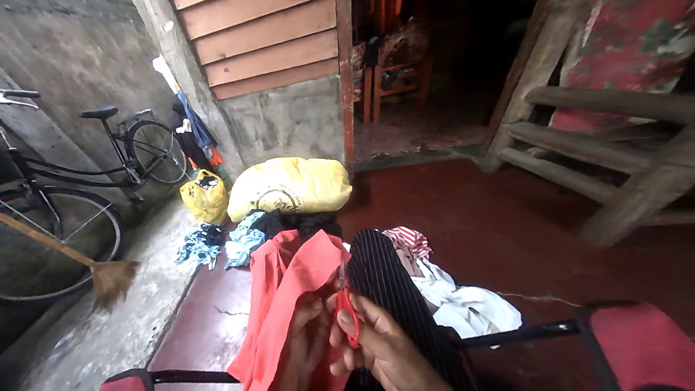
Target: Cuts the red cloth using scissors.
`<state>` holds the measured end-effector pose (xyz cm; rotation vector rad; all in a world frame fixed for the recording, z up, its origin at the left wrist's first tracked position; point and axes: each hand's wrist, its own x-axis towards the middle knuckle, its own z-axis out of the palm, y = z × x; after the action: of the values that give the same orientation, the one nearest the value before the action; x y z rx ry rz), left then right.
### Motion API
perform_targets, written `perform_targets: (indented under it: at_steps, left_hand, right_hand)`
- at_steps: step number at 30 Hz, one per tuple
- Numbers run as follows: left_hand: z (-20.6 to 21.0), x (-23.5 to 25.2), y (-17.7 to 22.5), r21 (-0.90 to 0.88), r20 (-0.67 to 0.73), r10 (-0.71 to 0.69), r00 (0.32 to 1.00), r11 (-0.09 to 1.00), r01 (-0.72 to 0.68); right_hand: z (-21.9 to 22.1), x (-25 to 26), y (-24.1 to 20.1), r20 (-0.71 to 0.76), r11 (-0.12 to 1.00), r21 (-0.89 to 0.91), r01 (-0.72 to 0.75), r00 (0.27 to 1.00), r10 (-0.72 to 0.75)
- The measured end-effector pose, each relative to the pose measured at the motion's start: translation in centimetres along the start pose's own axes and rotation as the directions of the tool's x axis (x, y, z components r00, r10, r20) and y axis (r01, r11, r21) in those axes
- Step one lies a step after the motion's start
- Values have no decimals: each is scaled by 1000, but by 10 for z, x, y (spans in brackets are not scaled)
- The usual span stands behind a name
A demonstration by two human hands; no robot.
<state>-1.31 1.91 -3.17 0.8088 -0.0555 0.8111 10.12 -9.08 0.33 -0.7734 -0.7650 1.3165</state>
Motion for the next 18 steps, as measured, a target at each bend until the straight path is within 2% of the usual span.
perform_targets:
  at_steps: [1, 2, 5, 11, 15, 18]
  left_hand:
    - [1, 2, 1, 26, 10, 8, 1000, 1000, -9]
    - [4, 3, 1, 80, -44, 12, 999, 997, -9]
    - [24, 11, 3, 213, -327, 18, 945, 975, 55]
    - [36, 32, 6, 205, -582, 22, 813, 971, 121]
    - [39, 36, 11, -44, -584, -125, 802, 992, 122]
    - [25, 32, 9, -276, -440, -217, 871, 956, 98]
  right_hand:
    - [1, -1, -1, -5, 1000, -5, -10, 1000, 10]
    - [2, -2, -2, -9, 1000, -9, -20, 1000, 20]
    - [4, -3, -2, 8, 999, -22, -29, 1000, 29]
    - [6, -3, 3, 23, 999, -39, -30, 999, 31]
    - [5, -2, 5, 34, 999, -47, -26, 999, 27]
    - [8, -3, 6, 29, 999, -47, -24, 999, 25]
